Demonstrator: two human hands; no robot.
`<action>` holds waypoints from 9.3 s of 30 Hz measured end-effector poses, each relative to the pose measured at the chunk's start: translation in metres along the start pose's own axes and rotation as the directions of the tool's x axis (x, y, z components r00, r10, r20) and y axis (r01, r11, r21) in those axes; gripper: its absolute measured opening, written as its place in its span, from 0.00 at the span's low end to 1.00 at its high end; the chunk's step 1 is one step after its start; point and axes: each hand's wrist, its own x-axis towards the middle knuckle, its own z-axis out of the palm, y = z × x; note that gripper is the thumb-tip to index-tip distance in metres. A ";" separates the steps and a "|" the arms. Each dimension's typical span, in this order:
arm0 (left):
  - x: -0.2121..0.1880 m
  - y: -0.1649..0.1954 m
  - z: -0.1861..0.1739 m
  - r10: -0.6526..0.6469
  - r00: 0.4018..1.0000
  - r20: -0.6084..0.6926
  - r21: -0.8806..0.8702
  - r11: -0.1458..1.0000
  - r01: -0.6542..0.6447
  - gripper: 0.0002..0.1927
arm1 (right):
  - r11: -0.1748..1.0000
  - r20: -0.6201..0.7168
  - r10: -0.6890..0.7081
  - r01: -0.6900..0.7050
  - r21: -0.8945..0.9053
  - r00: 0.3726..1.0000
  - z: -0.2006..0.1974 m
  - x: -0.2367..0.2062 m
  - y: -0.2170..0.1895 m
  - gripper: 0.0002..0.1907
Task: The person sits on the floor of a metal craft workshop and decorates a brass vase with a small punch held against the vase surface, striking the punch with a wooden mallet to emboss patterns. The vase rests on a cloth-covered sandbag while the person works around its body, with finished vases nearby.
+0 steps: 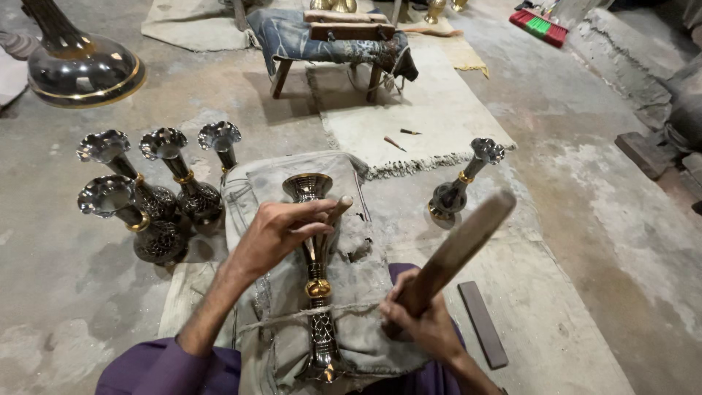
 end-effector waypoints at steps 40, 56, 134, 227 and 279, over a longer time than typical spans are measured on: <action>-0.015 0.020 0.006 -0.034 0.989 -0.146 0.090 0.995 0.048 0.21 | 0.477 0.085 -0.502 0.357 -0.803 0.861 -0.061 0.071 -0.109 0.43; -0.035 0.003 0.033 -0.106 0.907 -0.408 -0.066 0.994 0.086 0.23 | 0.216 0.208 -0.484 0.346 -0.913 0.850 -0.050 0.069 -0.154 0.38; 0.036 0.027 -0.020 -0.129 0.905 0.406 0.329 0.944 -0.013 0.20 | 0.664 -0.176 -0.495 0.240 -0.708 0.851 -0.039 0.020 0.013 0.22; -0.038 0.005 0.062 -0.240 0.697 -0.675 -0.262 0.962 0.078 0.21 | -0.167 0.520 -0.439 0.503 -0.848 0.732 -0.010 0.124 -0.223 0.31; -0.019 -0.003 0.017 -0.058 0.967 -0.250 0.014 0.998 0.063 0.23 | 0.328 0.154 -0.508 0.356 -0.875 0.848 -0.039 0.107 -0.136 0.29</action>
